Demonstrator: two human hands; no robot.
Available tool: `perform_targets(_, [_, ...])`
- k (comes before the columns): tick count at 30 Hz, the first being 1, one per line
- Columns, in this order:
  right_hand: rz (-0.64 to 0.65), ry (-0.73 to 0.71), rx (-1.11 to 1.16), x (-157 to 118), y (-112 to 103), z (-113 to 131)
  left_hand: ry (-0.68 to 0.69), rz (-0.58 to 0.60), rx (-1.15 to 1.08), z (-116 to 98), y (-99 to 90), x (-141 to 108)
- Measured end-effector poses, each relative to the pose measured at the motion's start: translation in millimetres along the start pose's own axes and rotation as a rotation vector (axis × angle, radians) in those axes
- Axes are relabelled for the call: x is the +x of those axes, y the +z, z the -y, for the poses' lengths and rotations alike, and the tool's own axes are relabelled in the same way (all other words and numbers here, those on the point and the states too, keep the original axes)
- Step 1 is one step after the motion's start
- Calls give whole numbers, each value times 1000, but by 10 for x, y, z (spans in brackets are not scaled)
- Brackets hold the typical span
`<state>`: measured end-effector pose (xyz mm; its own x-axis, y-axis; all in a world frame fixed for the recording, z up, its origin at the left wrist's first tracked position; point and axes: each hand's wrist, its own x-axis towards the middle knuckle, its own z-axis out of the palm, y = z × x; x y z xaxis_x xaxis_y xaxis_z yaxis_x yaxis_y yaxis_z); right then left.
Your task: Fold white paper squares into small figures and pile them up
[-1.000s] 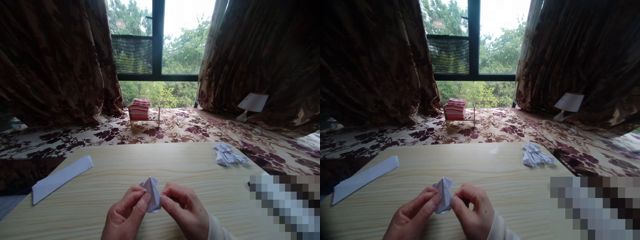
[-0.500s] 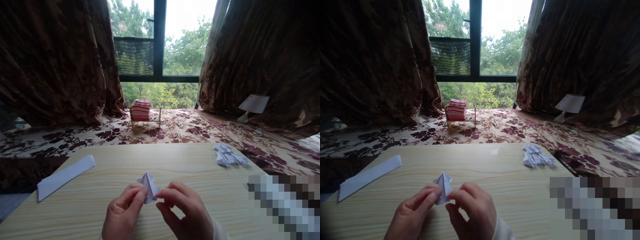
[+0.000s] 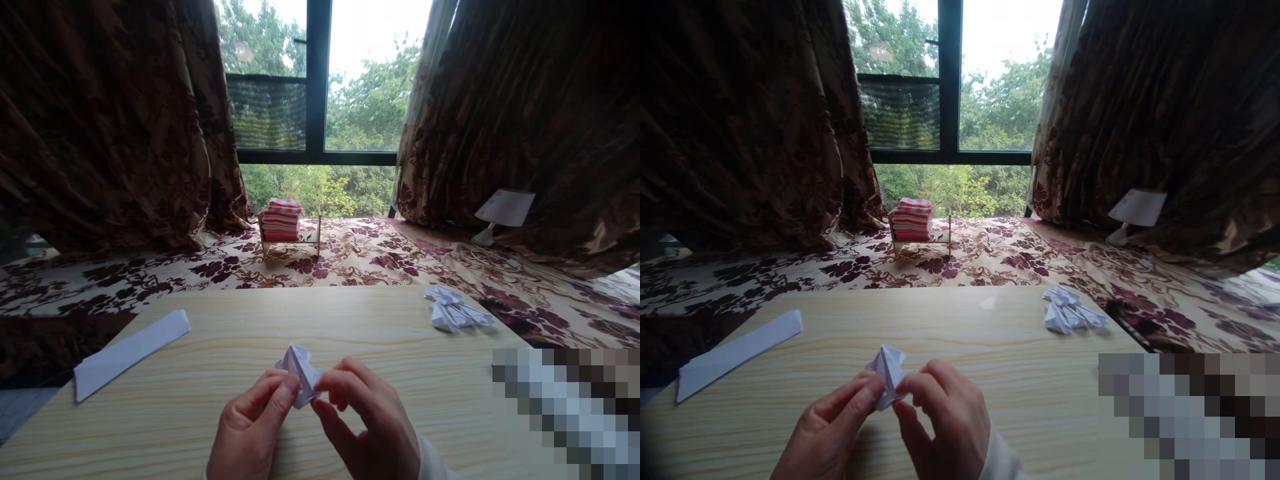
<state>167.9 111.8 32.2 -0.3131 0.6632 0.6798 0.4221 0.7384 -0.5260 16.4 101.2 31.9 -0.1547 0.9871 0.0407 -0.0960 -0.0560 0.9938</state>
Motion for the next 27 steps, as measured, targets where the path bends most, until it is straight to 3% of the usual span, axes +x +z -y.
perform_targets(6, [-32,-131,-157,42,-32,39,-241,-33,-174,27,31,-16])
perform_targets(11, [-76,-236,-266,77,-81,59,-317,-10,-298,16,76,-23])
perform_targets(18, [-34,-432,-384,59,-87,10,-504,20,-437,30,63,-6])
perform_targets(27, [-1,-374,-337,56,-128,5,-284,118,-245,-26,54,-49])
